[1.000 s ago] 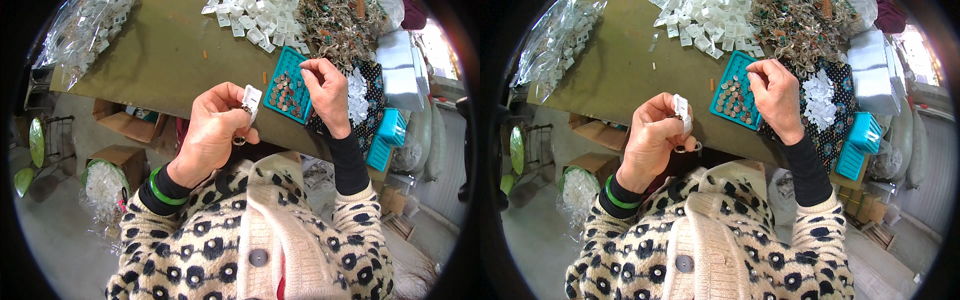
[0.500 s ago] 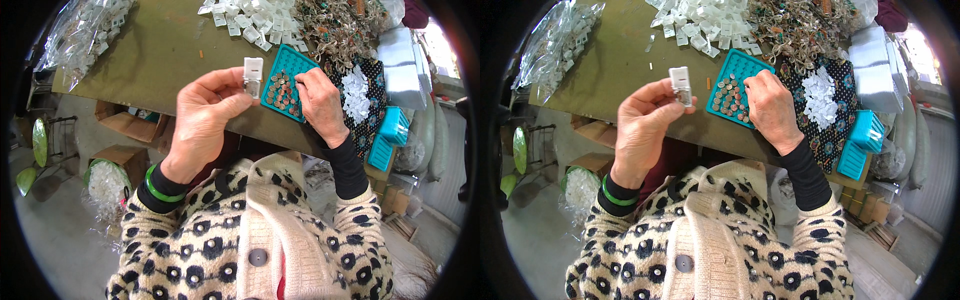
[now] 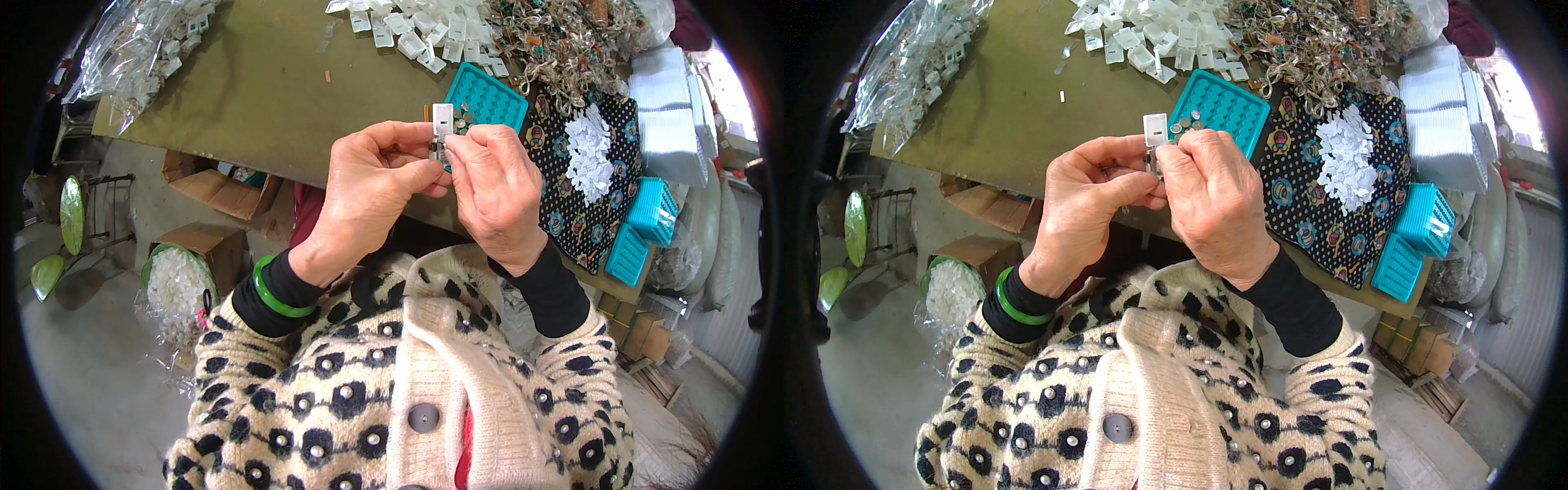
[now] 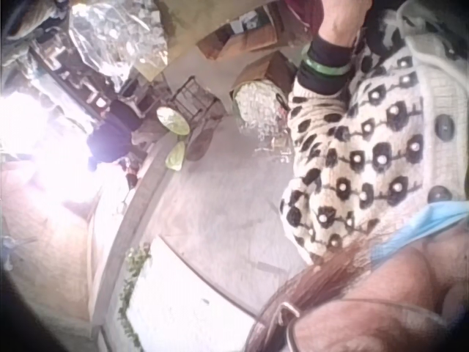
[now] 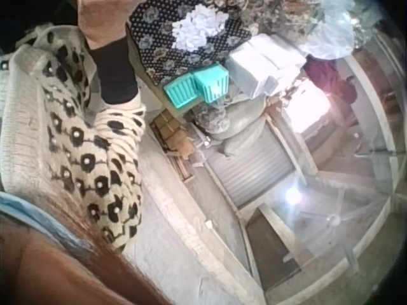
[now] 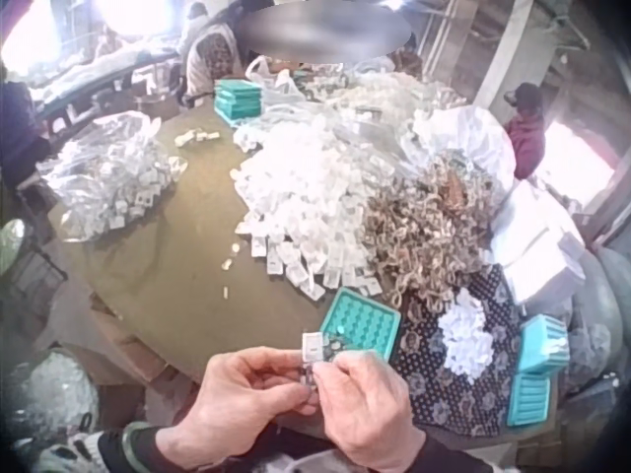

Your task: The person assembles small electronic components by hand, inserting metal pins and circular parts into white plastic housings. They repeatedly pick parts from a teal tray and the table, align and press them into the housings, and set the assembled units aside.

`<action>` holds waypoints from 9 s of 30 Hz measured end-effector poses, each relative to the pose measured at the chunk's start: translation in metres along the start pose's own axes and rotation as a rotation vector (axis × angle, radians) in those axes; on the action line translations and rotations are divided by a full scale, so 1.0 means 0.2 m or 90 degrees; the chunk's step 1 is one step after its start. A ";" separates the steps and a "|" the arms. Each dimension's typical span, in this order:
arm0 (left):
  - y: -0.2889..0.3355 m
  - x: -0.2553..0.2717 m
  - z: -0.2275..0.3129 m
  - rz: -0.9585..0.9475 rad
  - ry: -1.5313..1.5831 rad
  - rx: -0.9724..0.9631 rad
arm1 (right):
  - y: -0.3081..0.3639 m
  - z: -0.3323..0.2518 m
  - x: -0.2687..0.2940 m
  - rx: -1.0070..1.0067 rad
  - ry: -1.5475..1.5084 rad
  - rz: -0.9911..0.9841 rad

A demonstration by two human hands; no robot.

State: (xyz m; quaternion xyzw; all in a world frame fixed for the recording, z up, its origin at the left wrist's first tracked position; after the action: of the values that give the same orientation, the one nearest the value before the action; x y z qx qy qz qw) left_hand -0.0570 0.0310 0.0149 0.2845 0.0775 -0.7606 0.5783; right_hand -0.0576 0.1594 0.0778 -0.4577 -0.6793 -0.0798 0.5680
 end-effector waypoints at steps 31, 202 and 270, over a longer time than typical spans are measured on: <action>0.01 0.08 0.00 -0.024 0.092 0.026 | -0.06 0.03 -0.06 -0.078 -0.274 -0.068; 0.09 -0.17 -0.18 -0.191 0.340 0.069 | 0.21 -0.01 0.17 -0.076 -0.233 0.063; -0.48 0.41 0.54 0.244 -0.835 -0.348 | -0.22 0.54 0.02 -0.366 -0.828 0.079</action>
State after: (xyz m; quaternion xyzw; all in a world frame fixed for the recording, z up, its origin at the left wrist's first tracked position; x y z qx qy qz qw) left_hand -0.1963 -0.0552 0.0400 -0.3745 -0.1485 -0.6138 0.6790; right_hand -0.1637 0.2054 0.0624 -0.5822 -0.8051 0.0660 -0.0920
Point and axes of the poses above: each hand's wrist, its own y-axis away from the middle knuckle, its own x-axis out of the back of the hand, z = x × y, the point moved 6 cm from there along -y, towards the middle knuckle, and after that the axes turned 13 degrees about -z, right-handed, at the moved point
